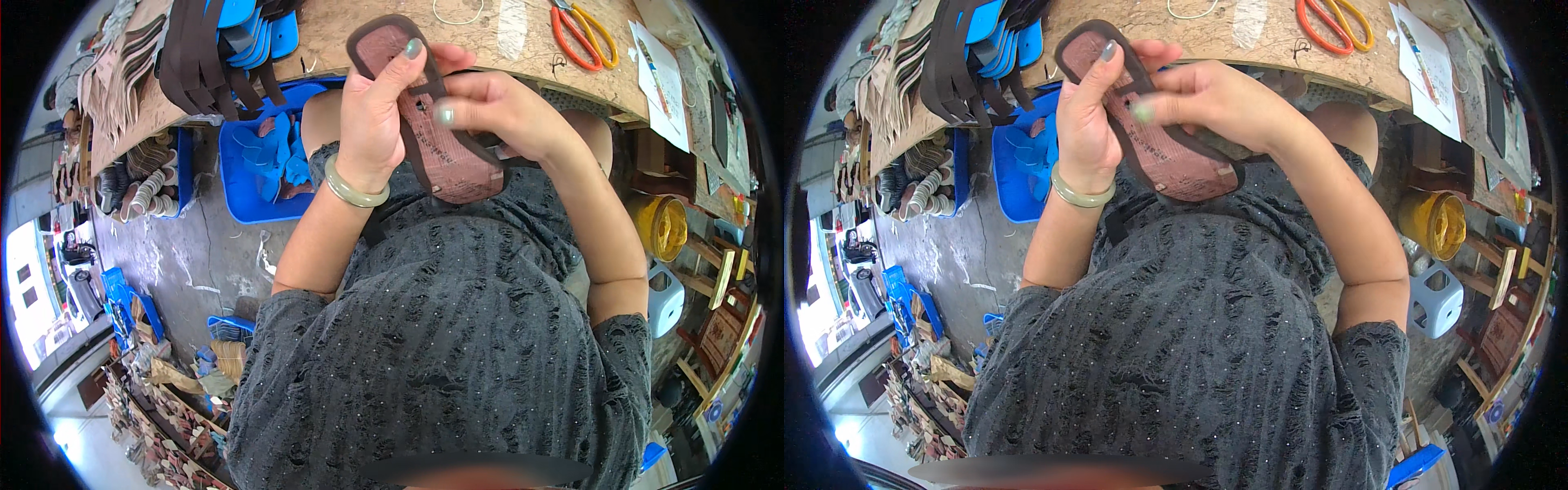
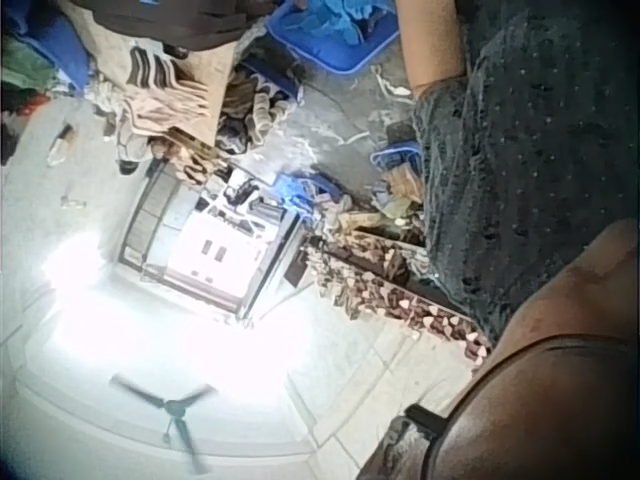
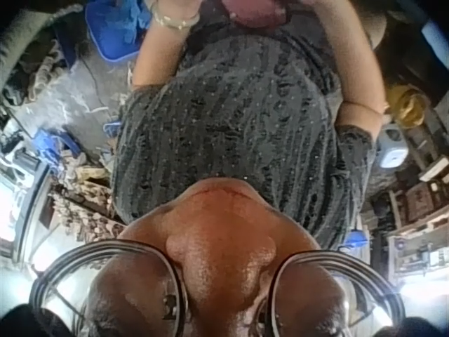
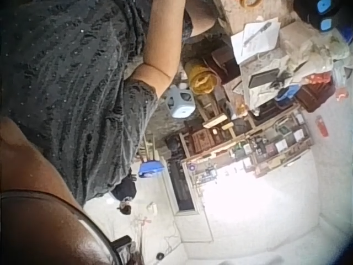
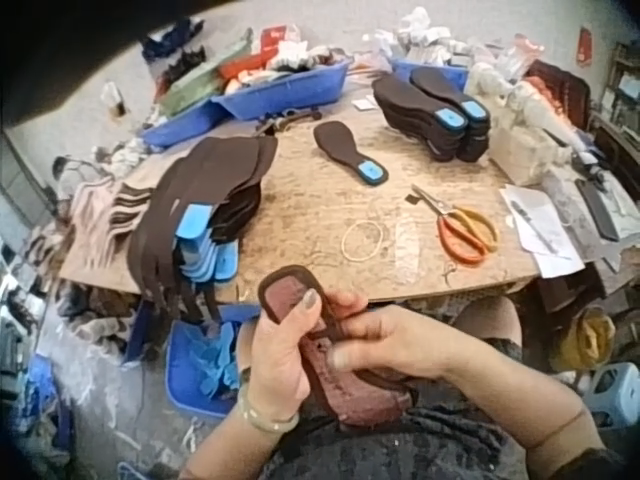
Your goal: The person is trimming and assembling shoe insoles and outsoles using scissors.
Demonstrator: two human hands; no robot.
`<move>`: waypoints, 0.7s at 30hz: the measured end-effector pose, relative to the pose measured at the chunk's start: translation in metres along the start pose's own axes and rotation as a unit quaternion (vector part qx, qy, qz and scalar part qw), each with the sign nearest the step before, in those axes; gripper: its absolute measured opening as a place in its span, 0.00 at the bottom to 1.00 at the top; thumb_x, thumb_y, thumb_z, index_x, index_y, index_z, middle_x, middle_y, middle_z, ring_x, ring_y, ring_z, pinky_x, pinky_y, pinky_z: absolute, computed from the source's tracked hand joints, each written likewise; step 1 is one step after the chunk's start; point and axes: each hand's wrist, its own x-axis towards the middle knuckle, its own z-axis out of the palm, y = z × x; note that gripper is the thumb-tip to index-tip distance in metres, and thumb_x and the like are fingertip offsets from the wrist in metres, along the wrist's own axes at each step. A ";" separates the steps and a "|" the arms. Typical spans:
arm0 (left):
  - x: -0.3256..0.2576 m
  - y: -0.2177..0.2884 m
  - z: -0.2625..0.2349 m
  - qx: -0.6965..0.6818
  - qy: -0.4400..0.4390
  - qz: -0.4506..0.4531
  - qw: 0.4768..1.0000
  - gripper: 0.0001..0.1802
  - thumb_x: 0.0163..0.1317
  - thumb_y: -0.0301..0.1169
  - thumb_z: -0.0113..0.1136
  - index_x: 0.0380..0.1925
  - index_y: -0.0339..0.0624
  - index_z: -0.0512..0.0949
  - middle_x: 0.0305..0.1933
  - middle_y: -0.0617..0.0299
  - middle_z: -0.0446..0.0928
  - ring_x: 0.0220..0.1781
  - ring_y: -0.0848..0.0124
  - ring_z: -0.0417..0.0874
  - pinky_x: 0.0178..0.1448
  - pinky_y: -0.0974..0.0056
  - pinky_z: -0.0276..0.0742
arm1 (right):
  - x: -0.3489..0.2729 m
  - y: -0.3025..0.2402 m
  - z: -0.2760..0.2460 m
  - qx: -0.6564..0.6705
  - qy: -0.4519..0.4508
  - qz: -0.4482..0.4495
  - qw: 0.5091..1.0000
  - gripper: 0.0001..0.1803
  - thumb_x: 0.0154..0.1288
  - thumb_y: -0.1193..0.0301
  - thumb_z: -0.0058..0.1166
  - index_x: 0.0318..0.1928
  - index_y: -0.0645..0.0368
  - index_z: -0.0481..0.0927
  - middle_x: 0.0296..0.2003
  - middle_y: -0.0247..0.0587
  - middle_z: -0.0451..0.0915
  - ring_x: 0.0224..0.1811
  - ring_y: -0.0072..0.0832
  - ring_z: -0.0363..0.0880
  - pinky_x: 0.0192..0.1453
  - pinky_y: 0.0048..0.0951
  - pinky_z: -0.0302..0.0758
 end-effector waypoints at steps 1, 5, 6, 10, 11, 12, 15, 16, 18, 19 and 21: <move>0.000 0.000 0.002 -0.001 -0.003 0.002 1.000 0.16 0.69 0.35 0.48 0.41 0.31 0.76 0.40 0.49 0.81 0.43 0.62 0.83 0.54 0.55 0.78 | 0.001 0.000 0.002 -0.003 0.002 -0.001 1.000 0.18 0.66 0.60 0.55 0.35 0.67 0.81 0.24 0.28 0.76 0.26 0.14 0.68 0.31 0.23 0.69; 0.002 -0.003 -0.001 0.041 0.018 -0.010 0.999 0.16 0.69 0.35 0.48 0.43 0.32 0.76 0.44 0.47 0.81 0.46 0.62 0.82 0.52 0.60 0.78 | 0.011 0.013 0.016 -0.159 0.118 -0.097 0.975 0.19 0.66 0.59 0.54 0.32 0.65 0.79 0.21 0.34 0.75 0.26 0.17 0.70 0.31 0.25 0.70; 0.000 -0.002 -0.002 0.041 0.013 -0.012 0.999 0.14 0.68 0.34 0.50 0.41 0.33 0.77 0.42 0.49 0.81 0.44 0.66 0.83 0.51 0.63 0.78 | 0.007 0.003 0.015 -0.151 0.075 -0.055 0.984 0.17 0.67 0.61 0.54 0.33 0.65 0.79 0.24 0.31 0.75 0.29 0.15 0.70 0.34 0.24 0.70; -0.001 0.010 0.005 0.051 -0.014 -0.047 0.997 0.15 0.67 0.35 0.54 0.42 0.32 0.77 0.40 0.52 0.82 0.41 0.70 0.83 0.47 0.66 0.78 | 0.006 0.016 0.006 -0.051 -0.006 -0.027 0.998 0.14 0.68 0.65 0.53 0.44 0.65 0.79 0.39 0.31 0.79 0.41 0.15 0.74 0.47 0.20 0.73; -0.001 0.012 0.006 0.073 -0.035 -0.055 0.995 0.16 0.66 0.36 0.54 0.43 0.31 0.76 0.40 0.53 0.82 0.41 0.70 0.83 0.47 0.65 0.79 | 0.004 0.012 0.007 0.062 0.004 -0.031 0.998 0.15 0.69 0.65 0.53 0.46 0.65 0.79 0.40 0.31 0.80 0.42 0.15 0.74 0.49 0.20 0.72; -0.001 0.012 0.006 0.072 -0.046 -0.041 0.995 0.23 0.68 0.45 0.51 0.42 0.31 0.77 0.38 0.54 0.81 0.41 0.70 0.82 0.47 0.66 0.79 | 0.003 0.010 0.009 0.100 0.003 -0.034 0.994 0.14 0.69 0.66 0.53 0.46 0.65 0.79 0.40 0.31 0.80 0.42 0.16 0.74 0.49 0.21 0.72; 0.004 0.016 0.004 -0.082 -0.031 -0.085 0.992 0.32 0.69 0.55 0.44 0.40 0.32 0.78 0.37 0.56 0.81 0.40 0.70 0.82 0.46 0.66 0.79 | 0.005 0.009 0.031 0.121 0.129 -0.085 0.980 0.14 0.67 0.66 0.55 0.44 0.65 0.81 0.38 0.31 0.81 0.41 0.17 0.76 0.48 0.21 0.73; 0.006 0.014 0.009 -0.003 0.004 -0.081 0.997 0.39 0.68 0.62 0.33 0.41 0.32 0.76 0.33 0.57 0.79 0.37 0.67 0.81 0.46 0.64 0.78 | 0.000 0.011 0.013 -0.056 0.101 -0.040 0.993 0.14 0.65 0.65 0.58 0.41 0.64 0.82 0.35 0.31 0.81 0.40 0.17 0.77 0.47 0.21 0.73; 0.006 0.021 0.013 0.061 0.011 -0.054 0.997 0.39 0.68 0.62 0.33 0.40 0.33 0.76 0.33 0.57 0.79 0.35 0.67 0.80 0.45 0.65 0.77 | -0.007 -0.004 -0.002 -0.062 0.126 -0.020 0.990 0.14 0.62 0.64 0.61 0.38 0.63 0.83 0.28 0.31 0.82 0.35 0.15 0.77 0.45 0.20 0.73; 0.006 0.023 0.013 0.124 0.017 -0.030 0.992 0.38 0.68 0.61 0.34 0.39 0.33 0.76 0.32 0.57 0.79 0.34 0.68 0.80 0.43 0.66 0.77 | -0.010 -0.007 -0.004 -0.061 0.161 -0.093 0.981 0.14 0.61 0.64 0.61 0.37 0.64 0.83 0.26 0.31 0.81 0.34 0.15 0.77 0.44 0.20 0.73; 0.007 0.024 0.017 0.129 -0.017 -0.030 0.991 0.37 0.68 0.61 0.35 0.39 0.33 0.76 0.31 0.57 0.78 0.32 0.69 0.79 0.42 0.67 0.76 | -0.009 -0.019 -0.015 -0.052 0.233 -0.223 0.945 0.17 0.67 0.65 0.53 0.46 0.68 0.79 0.35 0.37 0.81 0.30 0.19 0.78 0.43 0.21 0.74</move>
